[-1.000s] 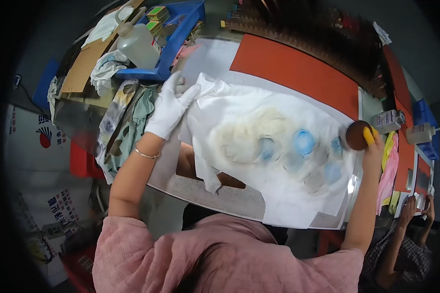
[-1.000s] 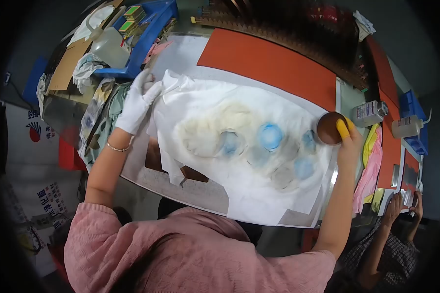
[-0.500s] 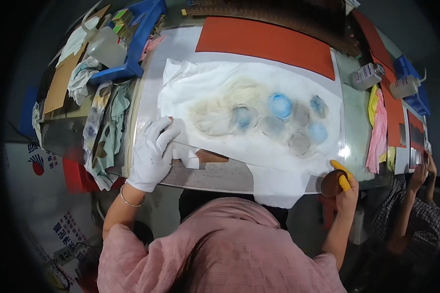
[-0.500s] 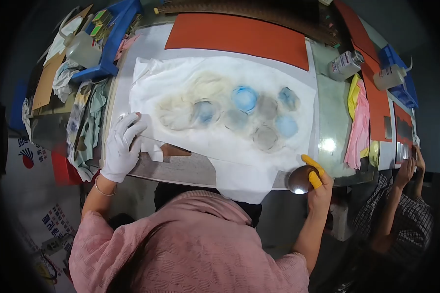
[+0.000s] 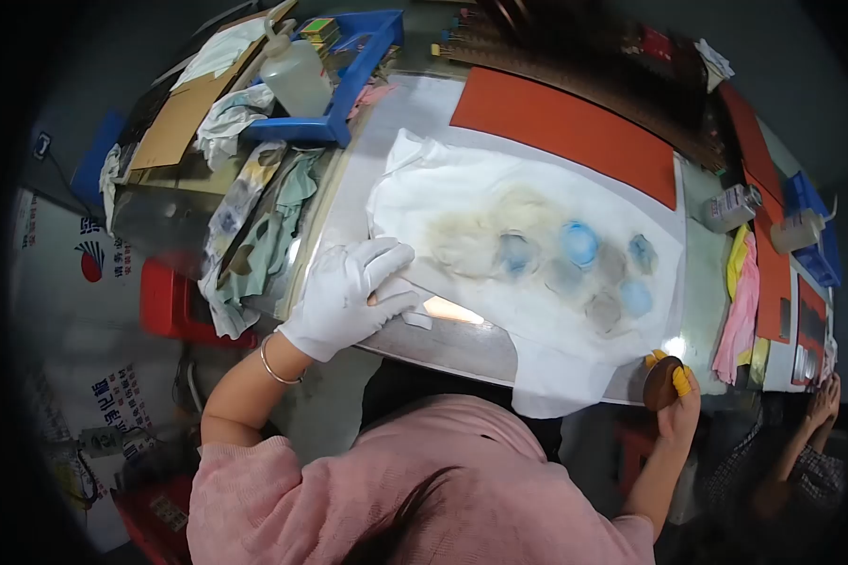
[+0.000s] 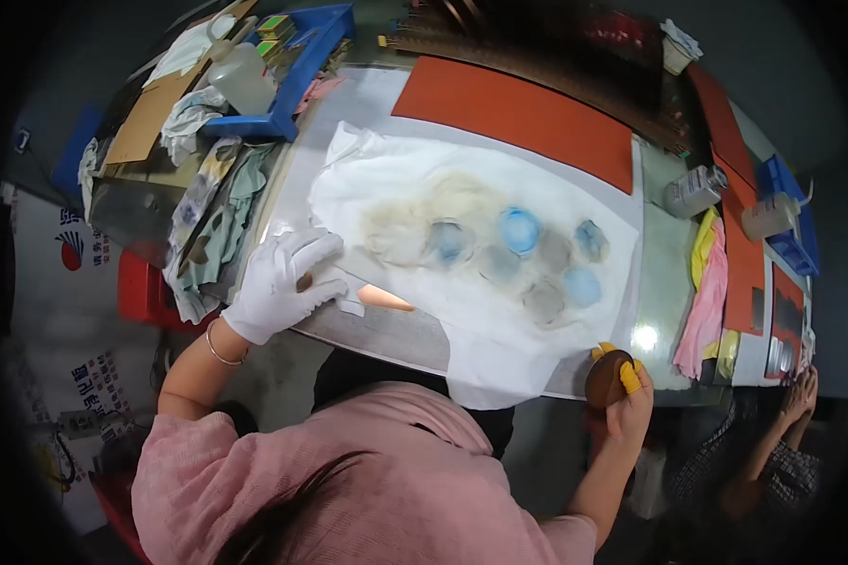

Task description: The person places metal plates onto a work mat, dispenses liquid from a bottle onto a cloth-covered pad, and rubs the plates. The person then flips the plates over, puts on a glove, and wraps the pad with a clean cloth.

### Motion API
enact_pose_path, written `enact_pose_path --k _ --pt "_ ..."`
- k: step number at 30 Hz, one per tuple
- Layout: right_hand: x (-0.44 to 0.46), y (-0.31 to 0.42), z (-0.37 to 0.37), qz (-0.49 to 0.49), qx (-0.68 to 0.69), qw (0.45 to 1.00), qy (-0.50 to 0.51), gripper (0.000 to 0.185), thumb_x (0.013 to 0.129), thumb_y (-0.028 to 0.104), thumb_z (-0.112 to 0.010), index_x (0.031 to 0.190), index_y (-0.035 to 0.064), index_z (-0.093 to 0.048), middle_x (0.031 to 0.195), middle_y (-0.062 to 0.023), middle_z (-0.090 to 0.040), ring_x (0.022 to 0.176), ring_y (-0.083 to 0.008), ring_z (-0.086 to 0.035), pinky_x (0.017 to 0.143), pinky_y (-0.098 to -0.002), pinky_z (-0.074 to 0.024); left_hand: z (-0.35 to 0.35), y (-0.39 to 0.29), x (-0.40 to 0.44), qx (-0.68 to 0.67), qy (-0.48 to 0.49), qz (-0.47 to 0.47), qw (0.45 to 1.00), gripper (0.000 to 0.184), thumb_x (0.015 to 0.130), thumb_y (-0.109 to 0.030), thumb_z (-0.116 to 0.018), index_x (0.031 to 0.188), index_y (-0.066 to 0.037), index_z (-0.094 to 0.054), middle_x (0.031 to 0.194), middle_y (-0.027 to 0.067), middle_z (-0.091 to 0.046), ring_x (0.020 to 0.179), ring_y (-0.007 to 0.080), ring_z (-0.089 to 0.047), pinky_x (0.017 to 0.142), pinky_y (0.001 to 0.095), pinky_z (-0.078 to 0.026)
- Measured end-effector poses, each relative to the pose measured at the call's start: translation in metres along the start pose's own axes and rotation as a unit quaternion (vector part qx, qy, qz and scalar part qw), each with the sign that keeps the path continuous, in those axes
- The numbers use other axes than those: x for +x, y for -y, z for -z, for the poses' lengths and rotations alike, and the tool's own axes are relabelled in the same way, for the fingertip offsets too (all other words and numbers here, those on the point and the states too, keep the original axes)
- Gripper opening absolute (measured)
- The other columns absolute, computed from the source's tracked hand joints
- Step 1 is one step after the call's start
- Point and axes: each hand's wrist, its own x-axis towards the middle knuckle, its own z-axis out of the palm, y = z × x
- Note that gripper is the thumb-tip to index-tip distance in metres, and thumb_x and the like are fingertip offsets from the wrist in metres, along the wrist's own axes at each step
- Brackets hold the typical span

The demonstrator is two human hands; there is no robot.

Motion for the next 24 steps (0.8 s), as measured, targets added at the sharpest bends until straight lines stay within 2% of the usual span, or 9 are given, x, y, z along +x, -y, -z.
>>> enact_pose_path --k 5,10,12,13,15,17,20,23,24 --pt "0.014 0.039 0.001 0.102 -0.001 0.993 0.066 0.041 0.085 0.024 -0.054 0.109 -0.0099 -0.049 0.115 -0.0276 -0.05 0.104 -0.0347 -0.052 0.097 -0.0432 -0.0346 -0.016 0.003 0.02 0.057 0.027 -0.017 0.998 0.046 0.063 -0.023 -0.071 0.105 -0.013 -0.057 0.101 0.0092 -0.056 0.087 0.0308 -0.054 0.074 0.0389 -0.044" --pt "0.051 0.073 -0.01 0.138 -0.022 0.987 0.084 0.035 0.088 0.017 -0.049 0.109 -0.0112 -0.049 0.117 -0.0249 -0.049 0.109 -0.0324 -0.049 0.099 -0.0383 -0.0344 -0.017 0.008 0.028 0.059 0.059 0.011 0.996 0.038 0.065 -0.022 -0.068 0.1 -0.012 -0.06 0.097 0.008 -0.058 0.08 0.0303 -0.057 0.07 0.0382 -0.046" --pt "0.072 0.078 -0.008 0.148 0.0 0.989 0.015 0.036 0.088 0.016 -0.047 0.112 -0.0118 -0.047 0.118 -0.0235 -0.049 0.111 -0.0302 -0.048 0.099 -0.0341 -0.0349 -0.024 0.022 0.028 0.06 0.039 0.037 0.997 0.027 0.069 -0.027 -0.066 0.09 -0.009 -0.063 0.088 0.0107 -0.06 0.074 0.031 -0.058 0.066 0.0379 -0.047" --pt "0.078 0.088 -0.016 0.156 -0.017 0.985 0.078 0.037 0.089 0.015 -0.046 0.115 -0.0118 -0.045 0.119 -0.023 -0.049 0.111 -0.029 -0.048 0.099 -0.0315 -0.0354 -0.022 0.024 0.029 0.063 0.043 0.044 0.996 0.027 0.069 -0.027 -0.066 0.09 -0.009 -0.063 0.088 0.0107 -0.06 0.074 0.031 -0.058 0.066 0.0379 -0.047" --pt "0.085 0.101 -0.037 0.172 0.062 0.979 0.087 0.026 0.088 0.005 -0.047 0.11 -0.0069 -0.051 0.111 -0.0135 -0.055 0.102 -0.018 -0.055 0.091 -0.0243 -0.0443 -0.017 0.03 0.034 0.017 0.003 0.095 0.995 0.022 0.074 -0.027 -0.063 0.082 -0.007 -0.065 0.079 0.0126 -0.061 0.072 0.031 -0.059 0.064 0.0359 -0.047" --pt "0.102 0.108 -0.025 0.168 0.069 0.978 0.103 0.027 0.088 0.006 -0.047 0.112 -0.0064 -0.05 0.111 -0.0125 -0.055 0.101 -0.0173 -0.055 0.091 -0.0232 -0.0444 -0.009 0.044 0.044 -0.103 0.026 0.191 0.976 0.026 0.077 -0.024 -0.06 0.085 0.0 -0.064 0.075 0.0179 -0.062 0.071 0.0327 -0.06 0.065 0.0349 -0.047" --pt "0.109 0.114 -0.022 0.177 0.068 0.978 0.089 0.026 0.088 0.008 -0.048 0.111 -0.006 -0.05 0.11 -0.0124 -0.055 0.102 -0.0175 -0.055 0.09 -0.0229 -0.0454 0.002 0.056 0.059 -0.117 0.029 0.178 0.977 0.028 0.076 -0.024 -0.061 0.087 0.001 -0.064 0.077 0.0194 -0.062 0.072 0.0326 -0.061 0.065 0.0349 -0.047" --pt "0.104 0.113 -0.023 0.186 0.079 0.975 0.095 0.028 0.088 0.009 -0.049 0.111 -0.0068 -0.05 0.111 -0.0154 -0.055 0.104 -0.0187 -0.054 0.09 -0.024 -0.0449 0.014 0.052 0.065 -0.129 0.143 0.197 0.961 0.029 0.074 -0.025 -0.061 0.09 0.0 -0.064 0.077 0.0199 -0.062 0.074 0.0326 -0.061 0.067 0.0346 -0.047" --pt "0.095 0.117 -0.034 0.181 0.044 0.974 0.131 0.03 0.089 0.012 -0.048 0.112 -0.0074 -0.05 0.116 -0.0167 -0.052 0.109 -0.0216 -0.05 0.095 -0.028 -0.0405 0.015 0.052 0.064 -0.103 0.151 0.202 0.962 0.028 0.075 -0.022 -0.06 0.092 0.0 -0.064 0.074 0.0166 -0.063 0.067 0.0253 -0.06 0.062 0.0317 -0.047"
